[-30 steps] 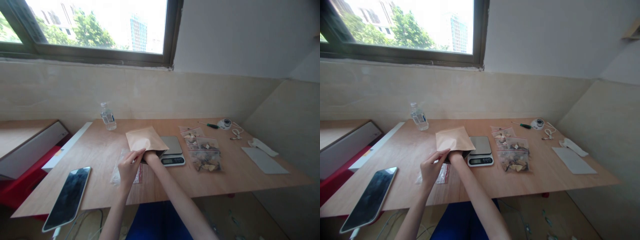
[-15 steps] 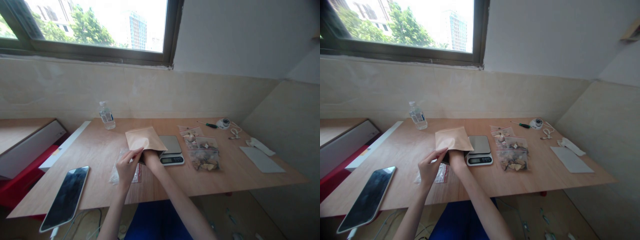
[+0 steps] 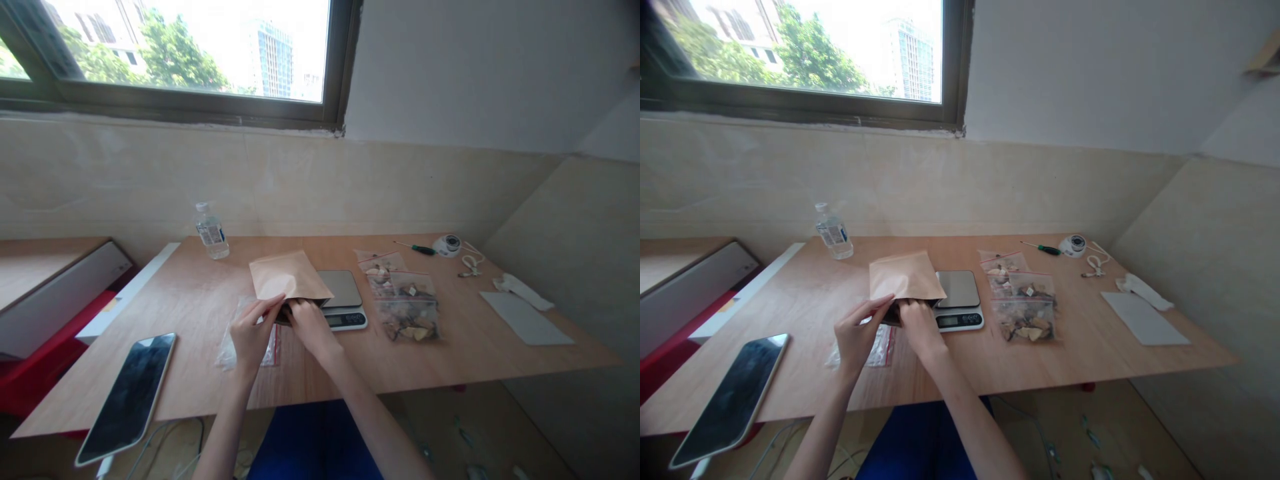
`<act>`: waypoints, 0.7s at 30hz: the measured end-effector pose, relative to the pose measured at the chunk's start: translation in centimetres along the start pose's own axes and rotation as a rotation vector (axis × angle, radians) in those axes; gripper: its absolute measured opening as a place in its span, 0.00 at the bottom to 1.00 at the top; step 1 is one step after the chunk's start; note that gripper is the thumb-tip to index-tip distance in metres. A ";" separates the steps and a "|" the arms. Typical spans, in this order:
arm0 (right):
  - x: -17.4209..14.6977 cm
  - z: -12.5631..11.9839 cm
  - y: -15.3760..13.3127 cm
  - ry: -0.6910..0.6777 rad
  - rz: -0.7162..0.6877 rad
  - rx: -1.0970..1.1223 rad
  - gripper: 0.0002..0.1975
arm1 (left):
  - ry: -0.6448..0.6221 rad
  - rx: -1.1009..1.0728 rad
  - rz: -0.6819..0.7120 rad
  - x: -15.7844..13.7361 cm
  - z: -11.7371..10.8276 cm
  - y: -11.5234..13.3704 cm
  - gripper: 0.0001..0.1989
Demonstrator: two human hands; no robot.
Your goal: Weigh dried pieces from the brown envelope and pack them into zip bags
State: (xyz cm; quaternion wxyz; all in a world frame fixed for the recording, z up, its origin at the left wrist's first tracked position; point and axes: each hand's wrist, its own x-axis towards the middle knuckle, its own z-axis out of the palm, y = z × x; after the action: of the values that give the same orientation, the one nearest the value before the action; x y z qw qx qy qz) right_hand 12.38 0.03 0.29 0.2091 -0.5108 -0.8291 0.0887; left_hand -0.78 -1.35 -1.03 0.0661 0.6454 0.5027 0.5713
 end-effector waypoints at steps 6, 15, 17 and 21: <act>-0.7 0.2 0.5 0.154 -0.129 -0.102 0.11 | -0.002 0.011 0.016 0.3 0.1 0.0 0.08; -3.3 -1.4 2.5 0.479 -0.093 0.523 0.08 | 0.000 0.035 -0.025 1.0 0.6 -1.0 0.08; -3.6 -1.6 4.1 0.545 0.017 0.601 0.08 | -0.001 0.029 -0.040 1.3 0.8 -1.5 0.09; -3.0 -1.4 8.1 0.682 0.190 0.579 0.09 | 0.016 0.037 -0.051 1.7 1.0 -2.1 0.09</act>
State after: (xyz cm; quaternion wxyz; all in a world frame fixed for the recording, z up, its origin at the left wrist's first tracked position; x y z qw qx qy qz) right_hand 20.73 0.99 -2.19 0.5951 -0.5052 -0.6035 0.1623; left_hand -1.42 1.41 -1.60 0.0644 0.6289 0.5301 0.5651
